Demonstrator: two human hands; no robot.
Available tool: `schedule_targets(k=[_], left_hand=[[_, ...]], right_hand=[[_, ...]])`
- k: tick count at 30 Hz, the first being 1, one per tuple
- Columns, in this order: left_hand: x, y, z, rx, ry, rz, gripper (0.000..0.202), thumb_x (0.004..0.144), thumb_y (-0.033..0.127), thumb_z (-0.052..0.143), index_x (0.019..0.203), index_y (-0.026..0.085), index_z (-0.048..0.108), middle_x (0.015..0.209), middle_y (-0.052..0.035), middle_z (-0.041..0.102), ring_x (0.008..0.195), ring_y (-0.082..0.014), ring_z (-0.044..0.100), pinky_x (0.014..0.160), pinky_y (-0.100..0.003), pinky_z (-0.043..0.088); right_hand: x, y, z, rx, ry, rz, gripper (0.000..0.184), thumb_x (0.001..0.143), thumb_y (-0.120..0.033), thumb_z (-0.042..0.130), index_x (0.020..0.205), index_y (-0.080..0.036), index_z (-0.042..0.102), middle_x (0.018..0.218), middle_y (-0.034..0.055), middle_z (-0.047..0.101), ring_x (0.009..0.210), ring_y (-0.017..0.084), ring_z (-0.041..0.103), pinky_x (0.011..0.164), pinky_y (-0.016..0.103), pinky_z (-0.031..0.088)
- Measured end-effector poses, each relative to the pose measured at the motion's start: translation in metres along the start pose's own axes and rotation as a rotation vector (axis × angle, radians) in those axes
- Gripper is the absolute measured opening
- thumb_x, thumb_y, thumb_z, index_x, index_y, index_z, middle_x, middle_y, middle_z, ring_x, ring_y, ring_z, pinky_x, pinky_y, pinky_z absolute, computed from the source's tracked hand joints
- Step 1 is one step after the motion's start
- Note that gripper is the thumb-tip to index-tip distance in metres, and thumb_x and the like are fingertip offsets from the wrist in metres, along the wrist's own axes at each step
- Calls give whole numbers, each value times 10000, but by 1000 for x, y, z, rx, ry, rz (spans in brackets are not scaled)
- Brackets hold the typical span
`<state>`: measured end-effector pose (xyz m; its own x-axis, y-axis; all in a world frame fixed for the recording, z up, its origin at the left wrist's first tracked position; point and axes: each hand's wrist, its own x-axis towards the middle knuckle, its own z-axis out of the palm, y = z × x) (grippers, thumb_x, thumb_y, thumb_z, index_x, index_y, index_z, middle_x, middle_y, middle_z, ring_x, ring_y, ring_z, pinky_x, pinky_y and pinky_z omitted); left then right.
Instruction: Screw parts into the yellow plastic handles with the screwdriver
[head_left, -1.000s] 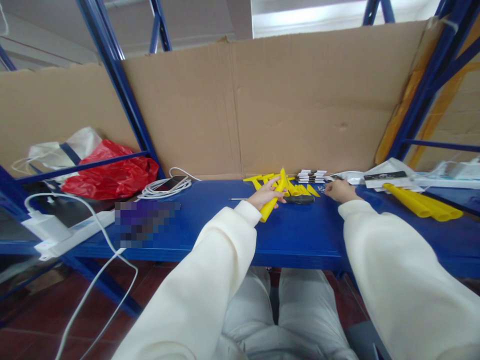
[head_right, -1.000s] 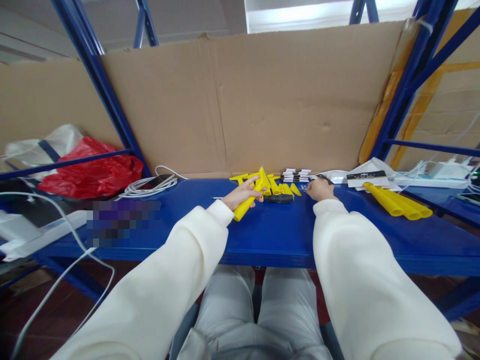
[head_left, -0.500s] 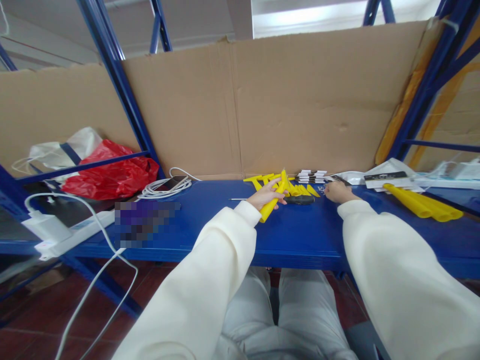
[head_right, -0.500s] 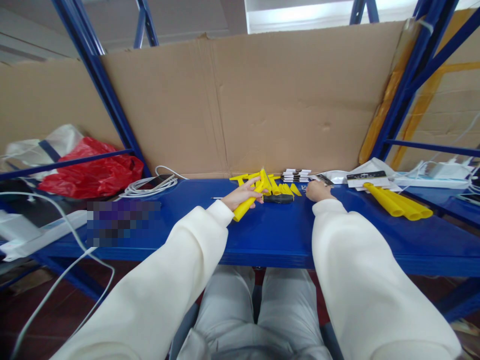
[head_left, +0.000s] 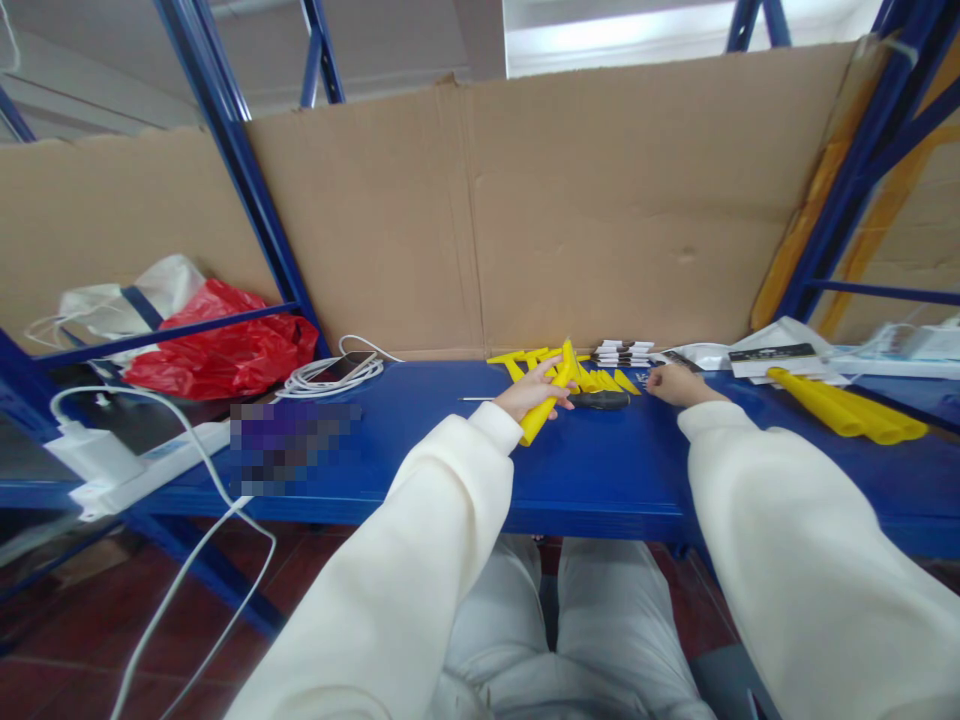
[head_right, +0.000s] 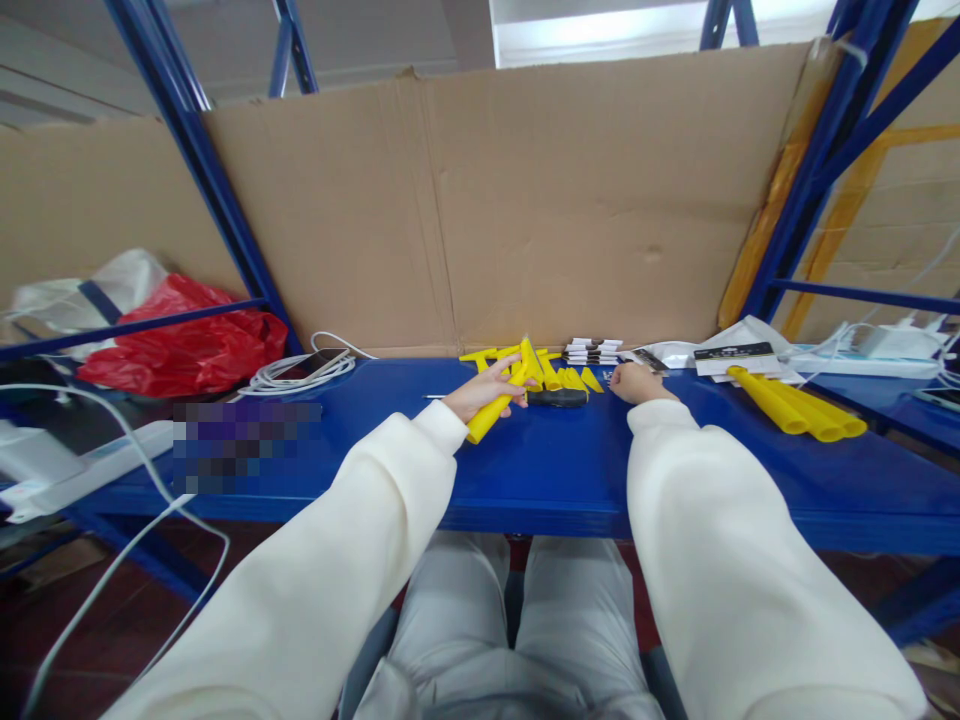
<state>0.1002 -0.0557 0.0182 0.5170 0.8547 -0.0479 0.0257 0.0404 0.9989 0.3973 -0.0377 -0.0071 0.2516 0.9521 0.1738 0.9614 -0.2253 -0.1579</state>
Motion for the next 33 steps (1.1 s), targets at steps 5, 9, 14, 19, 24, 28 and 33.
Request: schedule_targets(k=[5, 9, 14, 19, 24, 28, 33], left_hand=[[0, 0, 0, -5, 5, -5, 975, 821, -12, 665, 1671, 328, 331, 1277, -114, 750, 596, -92, 678, 467, -159, 417], [0, 1, 0, -5, 2, -4, 969, 825, -14, 661, 1670, 330, 335, 1295, -120, 743, 593, -92, 677, 463, -163, 417], [-1, 0, 0, -11, -18, 7, 967, 823, -17, 652, 1673, 311, 327, 1305, -123, 734, 601, -92, 681, 453, -159, 418], [0, -2, -1, -6, -56, 21, 962, 831, 2, 664, 1668, 340, 332, 1270, -100, 739, 613, -81, 677, 456, -139, 424], [-1, -2, 0, 17, -92, 21, 972, 832, 2, 650, 1683, 322, 306, 1298, -119, 733, 609, -82, 678, 452, -144, 437], [-3, -1, 1, 34, -122, 24, 961, 828, -2, 649, 1676, 322, 333, 1321, -131, 730, 608, -88, 682, 443, -149, 434], [-2, -2, 0, 36, -143, 30, 989, 823, 3, 659, 1688, 341, 319, 1352, -135, 714, 622, -94, 691, 444, -154, 427]], right_hand=[[2, -1, 2, -29, -6, -27, 187, 862, -156, 604, 883, -203, 784, 961, 118, 774, 980, 263, 732, 877, 339, 556], [0, -4, 0, -8, 21, -24, 183, 846, -134, 595, 830, -176, 772, 933, 149, 774, 977, 297, 739, 874, 368, 563], [-4, -20, -8, 213, 157, -111, 161, 833, -112, 593, 769, -173, 728, 885, 128, 767, 904, 273, 730, 880, 342, 554], [-12, -51, -11, 587, 284, -303, 116, 868, -198, 615, 764, -202, 667, 932, 101, 743, 940, 262, 704, 952, 402, 543], [-19, -75, -5, 830, 313, -519, 183, 866, -337, 706, 750, -229, 615, 927, 69, 696, 957, 251, 668, 966, 429, 531], [-21, -78, -4, 864, 299, -608, 282, 849, -456, 733, 723, -242, 601, 909, 66, 677, 954, 252, 639, 969, 441, 527], [-21, -76, -4, 879, 286, -617, 299, 839, -498, 717, 722, -248, 601, 920, 74, 673, 961, 257, 629, 957, 446, 523]])
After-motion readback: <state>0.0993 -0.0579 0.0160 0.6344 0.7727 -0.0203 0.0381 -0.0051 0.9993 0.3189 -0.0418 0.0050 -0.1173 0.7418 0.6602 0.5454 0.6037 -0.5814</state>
